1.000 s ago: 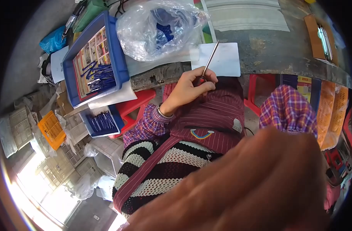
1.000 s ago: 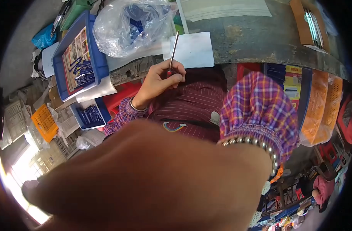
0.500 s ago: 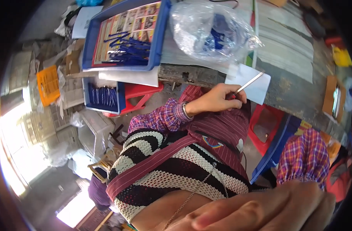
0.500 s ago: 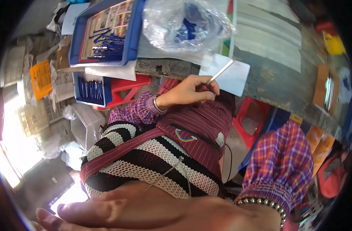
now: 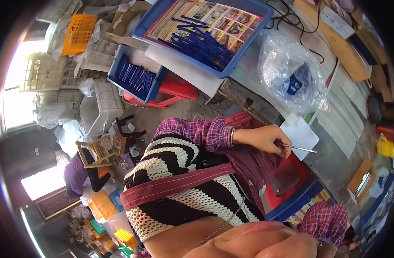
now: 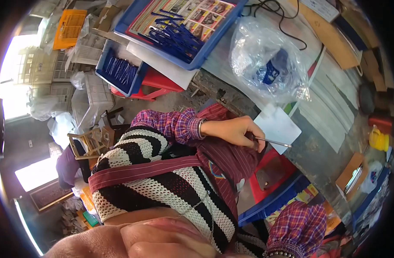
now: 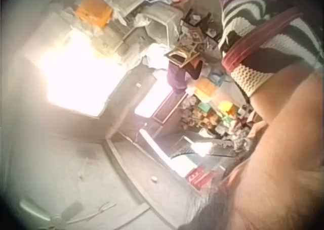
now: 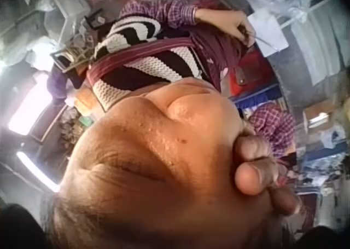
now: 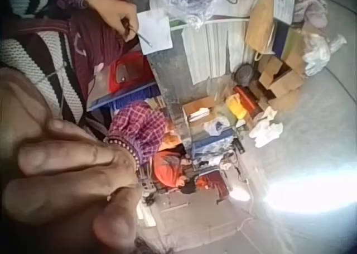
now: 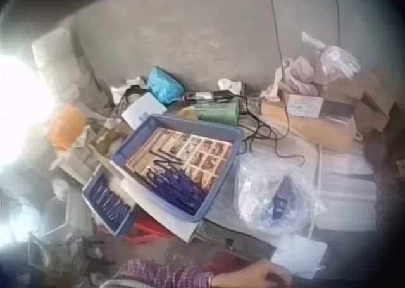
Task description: Assembling pens by inserting ink cartridges and components manually.
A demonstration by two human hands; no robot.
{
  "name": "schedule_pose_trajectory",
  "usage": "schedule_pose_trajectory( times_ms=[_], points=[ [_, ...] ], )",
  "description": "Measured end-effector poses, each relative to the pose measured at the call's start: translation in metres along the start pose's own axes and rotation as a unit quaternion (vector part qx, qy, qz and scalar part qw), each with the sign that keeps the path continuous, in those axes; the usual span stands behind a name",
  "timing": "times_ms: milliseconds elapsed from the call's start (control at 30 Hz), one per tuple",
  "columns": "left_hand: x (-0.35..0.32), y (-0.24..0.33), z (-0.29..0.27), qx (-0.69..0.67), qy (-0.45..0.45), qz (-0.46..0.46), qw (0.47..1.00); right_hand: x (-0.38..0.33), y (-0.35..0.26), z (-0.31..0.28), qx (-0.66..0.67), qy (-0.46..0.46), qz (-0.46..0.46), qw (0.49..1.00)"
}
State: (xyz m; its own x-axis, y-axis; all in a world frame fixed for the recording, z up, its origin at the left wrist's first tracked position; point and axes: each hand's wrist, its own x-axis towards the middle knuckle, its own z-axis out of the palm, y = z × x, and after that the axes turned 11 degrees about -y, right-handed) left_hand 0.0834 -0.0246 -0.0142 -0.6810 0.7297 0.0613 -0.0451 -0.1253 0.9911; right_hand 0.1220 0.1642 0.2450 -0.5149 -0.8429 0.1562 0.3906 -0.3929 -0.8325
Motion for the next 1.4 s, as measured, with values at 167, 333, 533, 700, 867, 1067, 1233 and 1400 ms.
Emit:
schedule_pose_trajectory(
  times_ms=[167,333,533,700,867,1067,1233,1400],
  points=[
    [0.003,0.023,-0.011,0.064,-0.020,-0.003,0.998,-0.007,0.016,-0.010,-0.039,-0.042,-0.101,0.993],
    [-0.009,0.037,-0.029,0.136,0.004,0.040,0.990,-0.017,0.022,-0.020,0.003,-0.035,-0.144,0.989],
    [-0.037,0.086,-0.084,0.255,0.070,0.084,0.961,-0.053,0.056,-0.050,-0.099,0.184,-0.137,0.968],
    [-0.090,0.110,-0.164,0.456,0.237,-0.065,0.855,-0.042,0.108,-0.103,-0.247,0.168,-0.007,0.954],
    [-0.116,0.079,-0.231,0.542,0.227,-0.162,0.793,-0.025,0.142,-0.106,-0.338,0.155,0.217,0.902],
    [-0.121,0.039,-0.243,0.558,0.196,-0.156,0.791,-0.015,0.161,-0.103,-0.285,0.071,0.225,0.929],
    [-0.123,0.046,-0.239,0.540,0.188,-0.214,0.792,0.019,0.131,-0.094,0.001,0.009,0.041,0.999],
    [-0.123,0.039,-0.245,0.559,0.195,-0.170,0.788,0.098,0.084,-0.068,0.198,-0.263,-0.046,0.943]
  ],
)
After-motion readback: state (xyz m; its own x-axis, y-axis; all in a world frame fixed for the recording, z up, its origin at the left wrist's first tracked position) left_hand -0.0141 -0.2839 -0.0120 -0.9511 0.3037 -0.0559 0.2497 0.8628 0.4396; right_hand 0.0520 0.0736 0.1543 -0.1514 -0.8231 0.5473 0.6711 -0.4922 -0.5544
